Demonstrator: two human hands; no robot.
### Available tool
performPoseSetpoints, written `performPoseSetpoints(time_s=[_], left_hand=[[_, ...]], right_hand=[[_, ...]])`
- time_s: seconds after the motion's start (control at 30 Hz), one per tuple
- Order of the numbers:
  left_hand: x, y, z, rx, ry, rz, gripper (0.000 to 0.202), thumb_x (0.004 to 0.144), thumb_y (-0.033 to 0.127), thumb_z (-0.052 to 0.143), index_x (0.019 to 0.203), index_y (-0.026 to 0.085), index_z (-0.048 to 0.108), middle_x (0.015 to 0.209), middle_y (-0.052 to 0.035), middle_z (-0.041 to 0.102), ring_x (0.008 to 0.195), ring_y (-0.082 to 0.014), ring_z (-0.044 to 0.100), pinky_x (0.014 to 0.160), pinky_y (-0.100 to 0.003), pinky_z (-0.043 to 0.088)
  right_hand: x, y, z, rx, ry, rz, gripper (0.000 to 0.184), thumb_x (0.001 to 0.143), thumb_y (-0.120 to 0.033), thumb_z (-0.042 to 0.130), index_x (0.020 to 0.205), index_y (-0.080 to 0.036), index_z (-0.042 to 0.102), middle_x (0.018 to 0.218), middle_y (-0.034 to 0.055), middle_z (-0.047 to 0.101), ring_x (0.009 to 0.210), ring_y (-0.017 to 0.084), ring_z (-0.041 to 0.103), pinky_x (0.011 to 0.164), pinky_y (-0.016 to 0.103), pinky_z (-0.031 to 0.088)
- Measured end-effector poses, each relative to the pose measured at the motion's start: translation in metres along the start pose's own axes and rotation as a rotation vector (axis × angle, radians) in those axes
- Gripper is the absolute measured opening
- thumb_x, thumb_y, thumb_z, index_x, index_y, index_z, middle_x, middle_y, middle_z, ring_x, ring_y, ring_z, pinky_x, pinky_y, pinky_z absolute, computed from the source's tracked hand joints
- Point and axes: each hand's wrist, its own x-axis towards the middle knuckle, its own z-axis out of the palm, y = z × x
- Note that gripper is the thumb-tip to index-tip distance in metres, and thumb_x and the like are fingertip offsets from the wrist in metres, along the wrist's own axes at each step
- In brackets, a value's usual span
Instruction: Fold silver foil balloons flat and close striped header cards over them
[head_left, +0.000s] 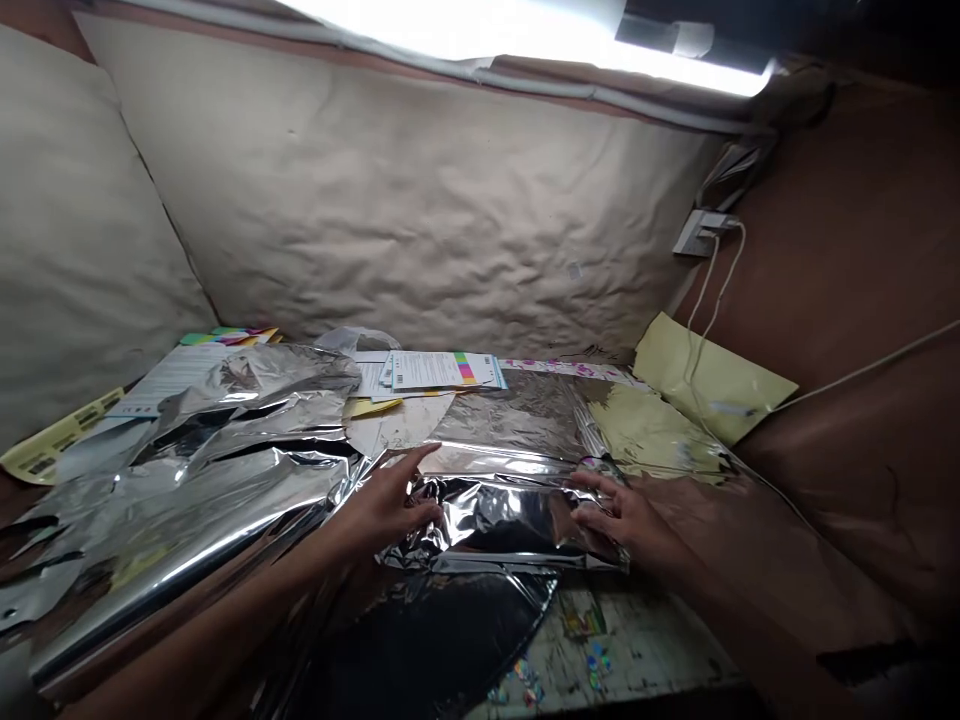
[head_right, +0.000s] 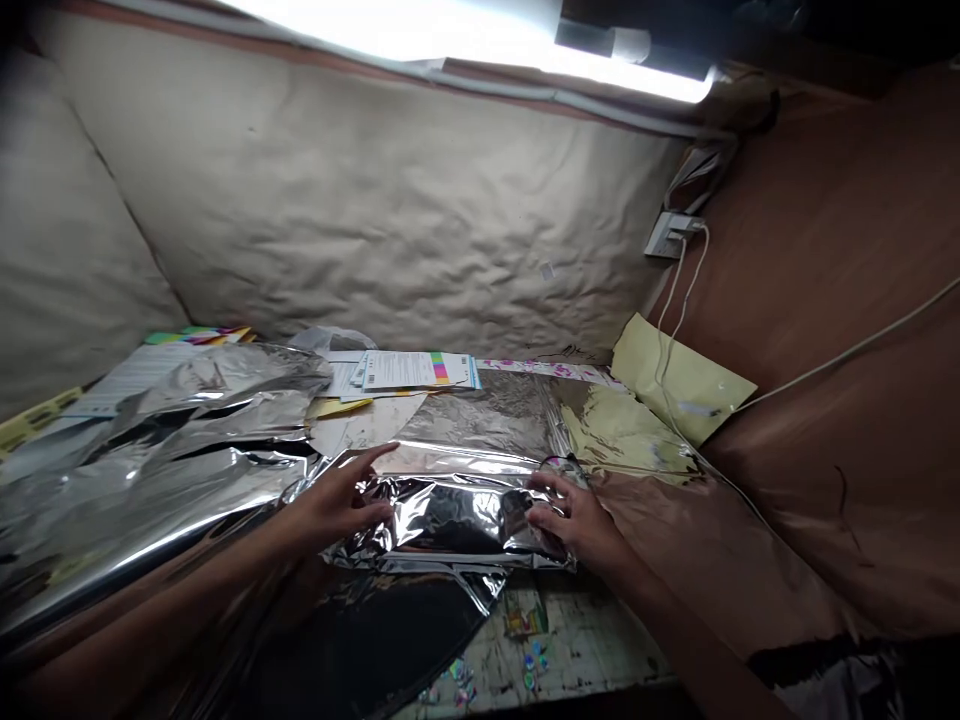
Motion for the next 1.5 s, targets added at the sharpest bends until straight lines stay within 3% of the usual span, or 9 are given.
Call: performPoseSetpoints(time_s=[0.17,0.3,0.47,0.63,0.73,0.9,1.17,1.37,1.5], left_hand=[[-0.025,0.018,-0.008,0.59,0.058,0.156,0.055,0.092,0.031,0.054,0.145,0.03,0.042,0.149,-0.0138,0.042,0.127,-0.0341,0.051,0.096,-0.046,0.046],[-0.029,0.043,0.007,0.597,-0.149,0.34,0.06,0.096,0.048,0.049,0.149,0.023,0.038,0.157,-0.0135,0.033,0.146,-0.0316,0.025,0.117,-0.05,0.023],[-0.009,0.048,0.046,0.503,-0.204,0.236,0.08,0.092,0.068,0.038,0.155,0.021,0.023,0.161,-0.0153,0.016,0.149,-0.0369,0.012,0.116,-0.061,0.011],[-0.008,0.029,0.069,0.502,-0.188,0.185,0.083,0.091,0.073,0.032,0.157,0.026,0.012,0.163,-0.0132,0.006,0.149,-0.0394,0.002,0.114,-0.066,0.005],[-0.009,0.03,0.069,0.505,-0.181,0.203,0.082,0.091,0.072,0.032,0.157,0.026,0.014,0.163,-0.0139,0.006,0.149,-0.0395,0.004,0.114,-0.066,0.005],[-0.017,0.019,0.047,0.558,-0.206,0.17,0.088,0.088,0.075,0.039,0.156,0.024,0.018,0.162,-0.0145,0.008,0.149,-0.0382,0.008,0.116,-0.061,0.008],[-0.044,0.003,0.003,0.578,-0.15,0.033,0.089,0.092,0.072,0.027,0.156,0.012,0.012,0.161,-0.0173,0.01,0.15,-0.0328,0.008,0.118,-0.054,0.005],[-0.052,0.012,0.024,0.466,-0.29,0.209,0.089,0.088,0.073,0.041,0.157,0.027,0.008,0.163,-0.0105,0.005,0.15,-0.0352,0.002,0.117,-0.06,0.006],[-0.049,-0.002,0.005,0.425,-0.304,0.26,0.064,0.095,0.062,0.041,0.152,0.036,0.027,0.162,-0.0041,0.019,0.149,-0.033,0.01,0.116,-0.062,-0.001]], right_hand=[[0.011,0.002,0.015,0.049,0.045,0.029,0.057,0.071,-0.04,0.07,0.124,-0.025,0.054,0.095,0.004,0.069,0.073,0.018,0.067,0.055,0.027,0.053],[0.015,0.005,0.013,0.061,0.04,0.001,0.058,0.07,-0.038,0.073,0.123,-0.025,0.055,0.118,0.0087,0.066,0.084,0.018,0.068,0.066,0.03,0.058],[0.017,0.009,0.007,-0.084,0.029,-0.06,0.054,0.079,-0.038,0.067,0.129,-0.022,0.053,0.123,0.0118,0.065,0.085,0.021,0.069,0.065,0.033,0.059],[-0.009,-0.011,0.018,-0.69,0.425,-0.488,0.042,0.09,-0.031,0.053,0.13,-0.021,0.058,0.13,0.0139,0.061,0.116,0.033,0.059,0.094,0.052,0.051],[-0.02,-0.02,0.04,-0.968,0.291,-0.728,0.044,0.096,-0.033,0.049,0.139,-0.024,0.053,0.15,0.0096,0.045,0.14,0.033,0.036,0.113,0.055,0.033],[-0.004,-0.007,0.061,-1.125,-0.112,-0.535,0.064,0.096,-0.058,0.041,0.153,-0.029,0.031,0.161,0.0087,0.026,0.147,0.033,0.023,0.115,0.057,0.026],[0.006,0.009,0.059,-1.132,-0.096,-0.518,0.063,0.097,-0.06,0.036,0.153,-0.033,0.027,0.162,0.0047,0.022,0.149,0.029,0.018,0.118,0.054,0.021],[-0.006,-0.009,0.064,-1.086,-0.108,-0.344,0.067,0.096,-0.061,0.037,0.153,-0.026,0.03,0.162,0.0082,0.02,0.149,0.032,0.016,0.118,0.056,0.022],[-0.05,-0.032,0.041,-0.885,-0.226,-0.206,0.065,0.096,-0.06,0.039,0.154,-0.03,0.029,0.161,0.0069,0.026,0.144,0.032,0.031,0.114,0.05,0.034]])
